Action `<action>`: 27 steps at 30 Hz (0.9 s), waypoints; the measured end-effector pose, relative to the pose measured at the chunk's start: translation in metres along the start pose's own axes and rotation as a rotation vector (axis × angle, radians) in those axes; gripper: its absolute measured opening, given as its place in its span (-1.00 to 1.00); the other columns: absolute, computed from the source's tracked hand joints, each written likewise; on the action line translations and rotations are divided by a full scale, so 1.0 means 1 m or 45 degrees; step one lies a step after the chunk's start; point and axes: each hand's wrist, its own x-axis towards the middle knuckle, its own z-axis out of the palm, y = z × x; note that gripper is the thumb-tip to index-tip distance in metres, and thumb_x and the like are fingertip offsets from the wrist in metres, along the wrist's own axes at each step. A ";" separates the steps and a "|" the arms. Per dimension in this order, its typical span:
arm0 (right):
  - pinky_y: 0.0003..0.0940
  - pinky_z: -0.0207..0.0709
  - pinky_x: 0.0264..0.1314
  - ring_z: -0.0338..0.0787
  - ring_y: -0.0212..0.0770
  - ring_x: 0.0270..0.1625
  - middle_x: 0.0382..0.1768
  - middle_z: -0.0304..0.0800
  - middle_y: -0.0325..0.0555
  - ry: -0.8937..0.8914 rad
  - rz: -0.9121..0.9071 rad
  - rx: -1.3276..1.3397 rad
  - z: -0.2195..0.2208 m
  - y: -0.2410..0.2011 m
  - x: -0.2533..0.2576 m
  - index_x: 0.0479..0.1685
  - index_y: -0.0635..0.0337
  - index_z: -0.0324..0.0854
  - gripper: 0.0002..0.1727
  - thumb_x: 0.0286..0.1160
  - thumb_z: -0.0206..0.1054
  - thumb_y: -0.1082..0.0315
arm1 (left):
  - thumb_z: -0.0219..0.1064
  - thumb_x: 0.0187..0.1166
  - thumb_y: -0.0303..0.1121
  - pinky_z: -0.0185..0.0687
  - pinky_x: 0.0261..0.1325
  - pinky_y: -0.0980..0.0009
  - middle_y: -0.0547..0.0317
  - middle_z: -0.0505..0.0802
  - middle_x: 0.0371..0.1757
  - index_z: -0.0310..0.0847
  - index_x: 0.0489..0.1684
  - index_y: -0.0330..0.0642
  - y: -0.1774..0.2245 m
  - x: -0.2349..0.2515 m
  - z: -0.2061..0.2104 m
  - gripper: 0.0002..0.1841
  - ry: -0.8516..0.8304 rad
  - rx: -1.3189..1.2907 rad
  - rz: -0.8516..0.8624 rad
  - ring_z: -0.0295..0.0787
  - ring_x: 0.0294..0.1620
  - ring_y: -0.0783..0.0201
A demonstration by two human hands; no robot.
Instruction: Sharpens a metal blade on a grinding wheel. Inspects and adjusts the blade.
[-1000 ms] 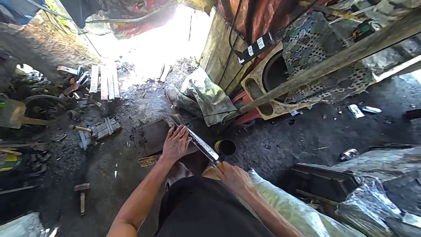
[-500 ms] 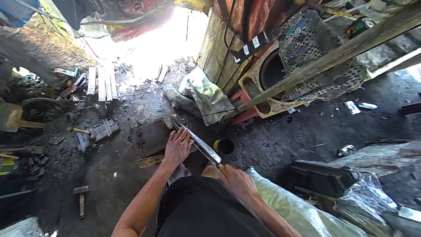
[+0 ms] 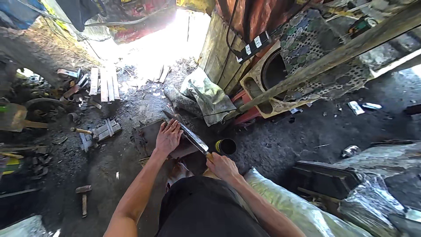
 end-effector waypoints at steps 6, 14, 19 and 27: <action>0.18 0.70 -0.10 0.90 0.12 -0.02 -0.19 0.86 0.04 -0.007 0.007 -0.020 -0.002 0.009 -0.005 0.01 0.05 0.62 -0.50 0.65 0.03 -0.17 | -0.12 0.87 0.05 0.12 0.82 -0.01 0.27 0.66 0.64 0.67 0.50 0.01 0.007 -0.002 0.001 -0.45 0.012 0.009 0.003 0.36 0.78 0.20; 0.21 0.72 -0.13 0.91 0.14 -0.10 -0.25 0.87 0.04 -0.027 0.108 -0.091 0.003 0.065 -0.069 0.04 0.02 0.66 -0.46 0.62 0.08 -0.25 | -0.13 0.87 0.07 0.19 0.80 0.00 0.26 0.70 0.60 0.68 0.48 0.02 0.076 -0.024 0.003 -0.45 0.023 -0.186 0.069 0.44 0.74 0.20; 0.18 0.72 -0.13 0.91 0.12 -0.11 -0.26 0.87 0.02 -0.034 0.118 -0.091 -0.001 0.057 -0.071 0.04 0.01 0.66 -0.47 0.63 0.07 -0.23 | -0.13 0.87 0.07 0.19 0.80 0.00 0.33 0.72 0.58 0.69 0.48 0.09 0.070 -0.023 -0.001 -0.46 0.033 -0.163 0.075 0.46 0.72 0.25; 0.21 0.69 -0.06 0.89 0.14 0.01 -0.15 0.87 0.06 -0.013 0.010 -0.006 0.000 -0.004 0.000 0.09 0.05 0.61 -0.49 0.67 0.03 -0.17 | -0.14 0.87 0.02 0.14 0.81 -0.02 0.28 0.66 0.64 0.66 0.52 0.02 -0.003 0.001 0.001 -0.46 0.005 0.031 -0.003 0.39 0.76 0.21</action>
